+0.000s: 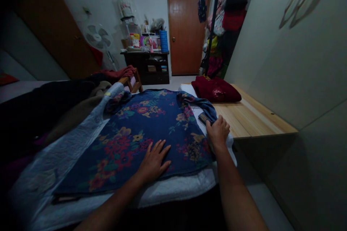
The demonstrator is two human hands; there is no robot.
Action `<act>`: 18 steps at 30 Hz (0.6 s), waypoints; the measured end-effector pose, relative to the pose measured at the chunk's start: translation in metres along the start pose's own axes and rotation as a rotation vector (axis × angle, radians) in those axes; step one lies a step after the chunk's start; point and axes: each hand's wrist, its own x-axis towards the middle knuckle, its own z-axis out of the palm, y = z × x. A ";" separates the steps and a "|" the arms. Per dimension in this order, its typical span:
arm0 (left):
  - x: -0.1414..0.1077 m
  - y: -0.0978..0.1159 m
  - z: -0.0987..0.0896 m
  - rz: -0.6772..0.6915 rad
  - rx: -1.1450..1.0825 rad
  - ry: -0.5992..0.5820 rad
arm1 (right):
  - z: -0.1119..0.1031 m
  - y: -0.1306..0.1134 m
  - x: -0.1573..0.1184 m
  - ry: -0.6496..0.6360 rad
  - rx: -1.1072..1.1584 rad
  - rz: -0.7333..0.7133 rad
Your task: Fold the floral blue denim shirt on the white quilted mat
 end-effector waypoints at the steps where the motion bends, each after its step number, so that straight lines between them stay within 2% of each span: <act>1: 0.000 0.000 0.000 -0.004 -0.016 0.007 | 0.001 0.002 0.005 -0.071 -0.015 0.036; 3: -0.001 -0.001 0.000 -0.013 -0.047 0.010 | 0.002 0.004 0.014 -0.198 -0.052 0.059; 5: -0.001 -0.001 -0.001 -0.024 -0.075 0.003 | 0.002 0.001 0.020 -0.248 -0.071 0.025; 10: 0.006 0.002 -0.012 -0.062 -0.227 -0.003 | -0.004 -0.029 0.021 -0.099 0.086 -0.239; 12: 0.017 0.005 -0.019 -0.073 -0.418 0.025 | -0.008 -0.050 0.011 -0.065 0.160 -0.395; 15: 0.043 0.008 -0.028 -0.111 -0.853 0.093 | -0.010 -0.078 -0.015 -0.155 0.207 -0.627; 18: 0.072 0.010 -0.031 -0.370 -1.383 0.091 | -0.004 -0.095 -0.048 -0.321 0.127 -0.822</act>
